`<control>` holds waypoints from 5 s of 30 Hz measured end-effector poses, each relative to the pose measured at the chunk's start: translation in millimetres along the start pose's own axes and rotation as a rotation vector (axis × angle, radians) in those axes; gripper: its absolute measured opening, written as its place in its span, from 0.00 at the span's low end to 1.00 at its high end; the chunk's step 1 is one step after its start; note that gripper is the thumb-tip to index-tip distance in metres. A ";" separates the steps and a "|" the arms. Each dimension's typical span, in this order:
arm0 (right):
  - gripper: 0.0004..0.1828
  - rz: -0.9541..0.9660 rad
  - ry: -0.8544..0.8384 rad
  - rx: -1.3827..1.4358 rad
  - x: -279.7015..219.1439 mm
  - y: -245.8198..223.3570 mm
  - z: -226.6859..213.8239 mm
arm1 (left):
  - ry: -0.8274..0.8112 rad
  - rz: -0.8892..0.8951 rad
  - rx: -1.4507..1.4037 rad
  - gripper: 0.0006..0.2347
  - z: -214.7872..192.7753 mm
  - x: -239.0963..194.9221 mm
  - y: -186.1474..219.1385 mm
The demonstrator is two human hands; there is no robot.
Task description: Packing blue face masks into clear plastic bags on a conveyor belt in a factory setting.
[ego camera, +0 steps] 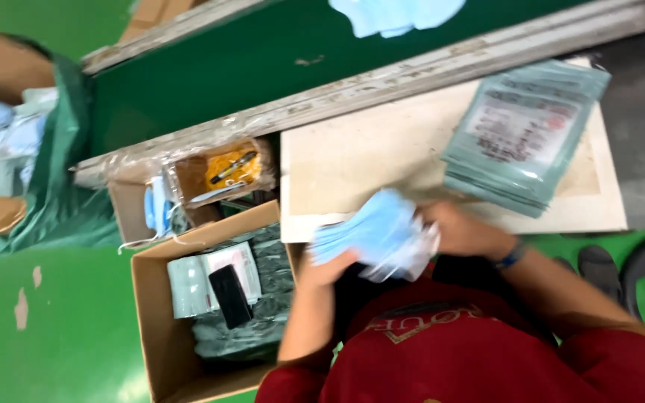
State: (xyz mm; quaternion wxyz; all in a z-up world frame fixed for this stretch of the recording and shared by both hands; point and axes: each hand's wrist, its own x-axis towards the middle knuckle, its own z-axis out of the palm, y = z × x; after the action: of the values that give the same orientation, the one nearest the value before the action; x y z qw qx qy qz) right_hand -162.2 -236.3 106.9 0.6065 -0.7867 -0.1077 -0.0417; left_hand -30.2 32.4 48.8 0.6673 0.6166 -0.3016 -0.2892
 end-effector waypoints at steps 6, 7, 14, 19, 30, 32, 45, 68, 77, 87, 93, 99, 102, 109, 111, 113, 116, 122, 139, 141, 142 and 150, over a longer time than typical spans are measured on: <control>0.11 0.154 0.502 -0.878 -65.2 33.6 -98.5 | -0.334 -0.114 0.674 0.25 -29.2 71.6 59.9; 0.11 0.150 0.528 -0.884 -64.8 41.1 -103.7 | -0.348 -0.095 0.687 0.25 -12.2 88.3 72.6; 0.09 0.121 0.293 -1.120 -65.4 60.3 -90.8 | -0.851 0.251 1.011 0.26 146.5 130.8 62.3; 0.08 0.032 0.383 -1.154 -61.0 68.5 -97.1 | -1.037 0.031 1.325 0.20 189.0 126.0 37.4; 0.18 0.109 0.391 -1.048 -22.7 18.5 -88.3 | -1.007 0.152 1.186 0.20 168.8 127.0 54.1; 0.13 0.118 0.477 -1.003 -25.1 3.9 -91.2 | -0.912 0.098 0.973 0.20 145.5 131.0 80.8; 0.16 0.084 0.448 -0.836 -17.1 -21.7 -51.2 | -0.098 -0.111 0.617 0.16 102.7 118.4 108.1; 0.35 -0.206 0.062 -0.443 -26.0 -48.9 -49.8 | -0.662 -0.346 0.536 0.14 140.1 48.3 48.1; 0.20 0.045 0.045 -0.023 -39.0 -51.8 -64.1 | -0.132 0.444 0.822 0.10 143.0 17.2 89.3; 0.09 0.150 0.238 -0.026 -40.0 -41.3 -51.1 | 0.087 0.522 0.798 0.19 129.7 39.2 158.2; 0.06 0.053 0.285 -0.223 -43.6 -56.7 -42.4 | -0.016 0.498 0.843 0.04 128.2 41.0 138.2; 0.06 -0.026 0.374 -0.298 -41.0 -63.2 -43.3 | -0.261 0.152 0.774 0.08 99.0 34.5 119.5; 0.09 0.064 0.344 -0.251 -22.6 -59.5 -41.8 | -0.267 -0.045 0.581 0.08 51.8 42.3 108.3; 0.17 -0.057 0.535 0.073 16.9 -80.2 -82.0 | 1.035 0.469 0.345 0.16 -151.7 39.8 206.8; 0.14 -0.011 0.579 -0.004 32.4 -60.1 -87.3 | 1.012 0.524 0.323 0.16 -148.2 35.9 217.5; 0.14 -0.037 0.592 -0.147 60.7 -36.0 -97.3 | 0.888 0.475 0.547 0.13 -130.8 53.8 181.7; 0.13 -0.187 0.690 -0.356 114.8 -5.9 -124.5 | 0.606 0.158 0.657 0.13 -92.1 99.1 143.7; 0.14 -0.136 0.917 -0.677 188.3 99.5 -157.5 | 0.364 0.271 1.120 0.28 -95.4 240.0 88.2; 0.50 0.416 0.249 -1.062 214.8 66.6 -154.3 | 0.588 -0.049 0.805 0.40 -80.5 430.7 45.4; 0.53 0.339 0.323 -0.968 213.3 62.9 -155.7 | 0.698 0.102 0.764 0.36 -76.9 397.6 73.3; 0.53 0.333 0.322 -0.965 209.3 64.9 -156.1 | 0.703 0.103 0.769 0.36 -69.7 371.4 90.6; 0.38 -0.012 0.573 0.471 200.4 120.7 -87.5 | 0.280 0.532 0.425 0.25 5.9 206.6 132.4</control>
State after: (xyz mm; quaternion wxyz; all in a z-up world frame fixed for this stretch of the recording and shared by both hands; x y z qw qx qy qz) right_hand 65.1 -325.9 55.0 0.7762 -0.5813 0.0550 -0.2380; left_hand 101.6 -118.5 190.7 0.6109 0.6752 -0.4103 0.0506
